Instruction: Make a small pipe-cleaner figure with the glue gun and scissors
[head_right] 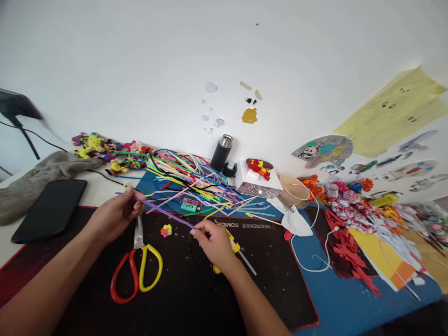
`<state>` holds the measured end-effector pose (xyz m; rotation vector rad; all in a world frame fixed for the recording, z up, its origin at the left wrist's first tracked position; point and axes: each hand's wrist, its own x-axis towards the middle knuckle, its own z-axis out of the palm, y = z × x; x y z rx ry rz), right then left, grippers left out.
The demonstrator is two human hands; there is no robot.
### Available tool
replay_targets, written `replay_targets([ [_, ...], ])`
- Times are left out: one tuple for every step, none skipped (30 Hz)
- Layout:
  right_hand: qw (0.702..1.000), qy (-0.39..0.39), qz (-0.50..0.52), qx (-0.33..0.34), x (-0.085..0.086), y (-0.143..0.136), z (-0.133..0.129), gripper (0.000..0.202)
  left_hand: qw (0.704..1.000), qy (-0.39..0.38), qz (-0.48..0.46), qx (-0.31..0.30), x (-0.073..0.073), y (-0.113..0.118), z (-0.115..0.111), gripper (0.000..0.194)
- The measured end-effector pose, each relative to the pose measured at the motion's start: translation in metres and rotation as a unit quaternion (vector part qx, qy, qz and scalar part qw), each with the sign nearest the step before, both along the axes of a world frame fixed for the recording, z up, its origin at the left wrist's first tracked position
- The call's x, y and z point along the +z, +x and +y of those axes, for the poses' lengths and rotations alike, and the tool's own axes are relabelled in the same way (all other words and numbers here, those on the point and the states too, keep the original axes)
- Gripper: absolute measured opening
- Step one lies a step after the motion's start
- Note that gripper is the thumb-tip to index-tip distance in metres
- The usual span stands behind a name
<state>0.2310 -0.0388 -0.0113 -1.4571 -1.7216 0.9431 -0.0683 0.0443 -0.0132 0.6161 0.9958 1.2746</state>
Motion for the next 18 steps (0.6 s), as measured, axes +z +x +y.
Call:
replay_targets([
  [1.000,0.013,-0.017,0.005,0.001,-0.001,0.000,0.015,1.000,0.003,-0.002,-0.002,-0.001,-0.001,0.001,0.042],
  [0.999,0.025,-0.031,0.008,0.002,-0.002,0.000,0.013,1.000,0.009,-0.004,-0.004,-0.001,-0.003,0.002,0.043],
  [0.998,0.034,-0.042,0.011,0.003,-0.002,0.000,0.013,1.000,0.015,-0.007,-0.006,-0.002,-0.004,0.002,0.044],
  [0.998,0.042,-0.049,0.012,0.004,-0.003,-0.001,0.013,1.000,0.018,-0.010,-0.006,-0.002,-0.005,0.003,0.044],
  [0.997,0.047,-0.054,0.012,0.005,-0.004,-0.001,0.013,1.000,0.018,-0.011,-0.003,-0.002,-0.006,0.003,0.044],
  [0.997,0.051,-0.056,0.011,0.006,-0.004,-0.001,0.013,1.000,0.015,-0.013,0.001,-0.001,-0.007,0.003,0.044],
  [0.997,0.054,-0.056,0.009,0.007,-0.005,-0.001,0.013,1.000,0.011,-0.015,0.006,0.000,-0.007,0.004,0.043],
  [0.997,0.056,-0.055,0.008,0.007,-0.005,-0.001,0.013,1.000,0.007,-0.017,0.011,0.001,-0.008,0.004,0.043],
  [0.997,0.056,-0.054,0.006,0.008,-0.005,-0.002,0.013,1.000,0.005,-0.019,0.014,0.001,-0.008,0.004,0.043],
  [0.997,0.055,-0.054,0.008,0.009,-0.006,-0.002,0.013,1.000,0.003,-0.021,0.016,0.002,-0.008,0.005,0.043],
  [0.997,0.053,-0.055,0.013,0.010,-0.006,-0.003,0.012,1.000,0.002,-0.022,0.017,0.003,-0.008,0.005,0.042],
  [0.997,0.051,-0.059,0.020,0.010,-0.006,-0.004,0.012,1.000,0.000,-0.022,0.018,0.003,-0.009,0.005,0.042],
  [0.996,0.048,-0.064,0.027,0.011,-0.006,-0.004,0.011,1.000,-0.003,-0.022,0.019,0.004,-0.009,0.006,0.041],
  [0.996,0.046,-0.070,0.035,0.012,-0.006,-0.005,0.011,1.000,-0.006,-0.021,0.021,0.004,-0.010,0.006,0.040],
  [0.995,0.043,-0.076,0.041,0.013,-0.006,-0.005,0.011,1.000,-0.009,-0.021,0.022,0.004,-0.010,0.006,0.040],
  [0.995,0.040,-0.080,0.045,0.014,-0.006,-0.006,0.010,0.999,-0.011,-0.020,0.021,0.004,-0.011,0.006,0.039],
  [0.995,0.036,-0.082,0.049,0.014,-0.006,-0.007,0.010,0.999,-0.014,-0.020,0.021,0.004,-0.011,0.006,0.039],
  [0.994,0.033,-0.083,0.054,0.015,-0.006,-0.007,0.009,0.999,-0.017,-0.019,0.021,0.004,-0.012,0.006,0.039],
])
